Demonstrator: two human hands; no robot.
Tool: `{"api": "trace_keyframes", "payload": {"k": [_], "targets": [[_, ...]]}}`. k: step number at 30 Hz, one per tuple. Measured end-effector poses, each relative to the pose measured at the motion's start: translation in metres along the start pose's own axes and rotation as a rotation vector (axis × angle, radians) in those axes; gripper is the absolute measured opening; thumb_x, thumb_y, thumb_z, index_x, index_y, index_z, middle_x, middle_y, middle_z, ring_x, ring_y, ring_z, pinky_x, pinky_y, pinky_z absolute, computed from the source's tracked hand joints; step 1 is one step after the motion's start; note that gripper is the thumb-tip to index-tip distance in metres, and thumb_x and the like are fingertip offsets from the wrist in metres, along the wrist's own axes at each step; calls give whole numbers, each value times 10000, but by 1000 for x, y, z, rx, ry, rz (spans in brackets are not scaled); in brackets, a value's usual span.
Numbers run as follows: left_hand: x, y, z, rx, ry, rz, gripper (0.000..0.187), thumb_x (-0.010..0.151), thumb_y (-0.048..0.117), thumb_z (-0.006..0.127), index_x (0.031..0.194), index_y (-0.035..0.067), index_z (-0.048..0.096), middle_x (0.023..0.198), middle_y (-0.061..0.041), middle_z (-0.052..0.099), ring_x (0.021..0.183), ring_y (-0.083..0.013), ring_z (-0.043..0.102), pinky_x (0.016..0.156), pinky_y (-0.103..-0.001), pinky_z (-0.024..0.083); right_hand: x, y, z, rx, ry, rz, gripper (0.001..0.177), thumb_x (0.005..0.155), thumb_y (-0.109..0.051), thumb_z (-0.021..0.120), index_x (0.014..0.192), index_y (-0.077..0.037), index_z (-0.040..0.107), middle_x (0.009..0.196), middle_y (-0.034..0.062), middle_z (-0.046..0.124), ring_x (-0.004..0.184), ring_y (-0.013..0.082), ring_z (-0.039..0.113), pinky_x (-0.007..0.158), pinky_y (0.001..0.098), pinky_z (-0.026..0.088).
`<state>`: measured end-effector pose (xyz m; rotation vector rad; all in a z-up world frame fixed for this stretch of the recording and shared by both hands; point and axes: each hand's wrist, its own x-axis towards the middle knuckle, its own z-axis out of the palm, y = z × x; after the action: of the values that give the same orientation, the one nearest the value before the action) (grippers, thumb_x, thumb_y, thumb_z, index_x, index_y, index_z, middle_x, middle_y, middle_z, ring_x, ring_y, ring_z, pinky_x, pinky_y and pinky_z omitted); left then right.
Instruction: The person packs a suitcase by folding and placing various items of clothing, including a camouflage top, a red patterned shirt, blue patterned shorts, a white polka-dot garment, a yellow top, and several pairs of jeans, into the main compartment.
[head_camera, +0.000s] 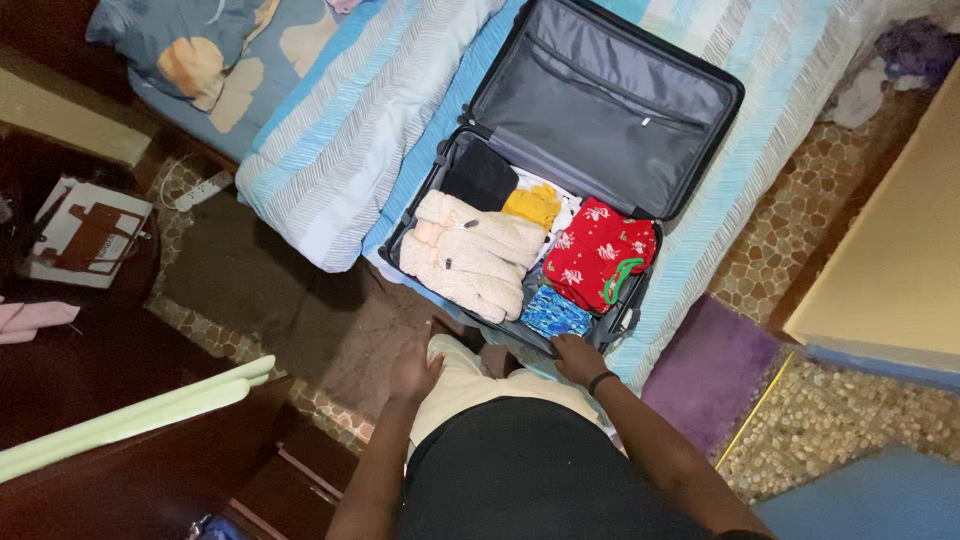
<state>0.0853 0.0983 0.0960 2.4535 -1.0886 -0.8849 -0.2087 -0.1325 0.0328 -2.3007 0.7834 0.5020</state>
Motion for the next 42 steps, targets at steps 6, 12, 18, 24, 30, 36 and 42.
{"api": "trace_keyframes", "payload": {"k": [6,12,18,24,30,36,42], "targets": [[4,-13,-14,-73,59,33,762,910,275,723,1569,111,377,1128,-239,668,1030,-421,638,916,-488,514,7,-18,-6,-61,12,-12,493,828,-227,718,1275,-95,557,1222,151,612,1182,365,592,957,491,519],[12,-46,-25,-93,32,15,735,932,330,691,1560,122,372,1217,-228,651,1120,-409,619,955,-490,504,27,-54,-1,-54,27,10,476,833,-211,675,1286,-113,564,1227,161,612,1181,366,593,941,499,524],[11,-99,-17,-119,56,93,753,922,324,699,1558,105,362,1426,-252,538,1266,-431,536,1027,-489,454,47,-92,8,3,137,-47,542,763,-149,658,1296,-100,567,1261,182,606,1155,396,586,887,509,521],[10,-151,-7,-161,15,147,699,935,338,683,1536,115,406,1478,-203,542,1367,-381,496,1132,-454,405,56,-136,15,-51,125,-17,471,826,-167,675,1283,-92,589,1208,183,632,1134,381,614,924,486,526],[21,-181,-20,-178,-133,59,649,942,322,669,1499,79,441,1462,-211,521,1347,-390,474,1094,-485,379,69,-175,17,-44,174,-45,490,824,-172,700,1293,-71,604,1174,174,642,1110,385,611,931,487,504],[34,-196,-38,-196,-47,196,515,927,309,681,1347,39,559,1329,-230,625,1249,-418,571,1042,-482,456,82,-206,2,22,216,-79,552,830,-156,714,1352,-55,567,1343,186,600,1229,367,572,1006,451,491],[49,-185,-54,-282,-97,155,571,914,280,661,1434,85,530,1329,-234,613,1208,-419,576,989,-497,457,101,-215,-18,7,227,-47,564,836,-174,719,1365,-62,562,1398,182,574,1283,367,547,1064,444,460]]}}
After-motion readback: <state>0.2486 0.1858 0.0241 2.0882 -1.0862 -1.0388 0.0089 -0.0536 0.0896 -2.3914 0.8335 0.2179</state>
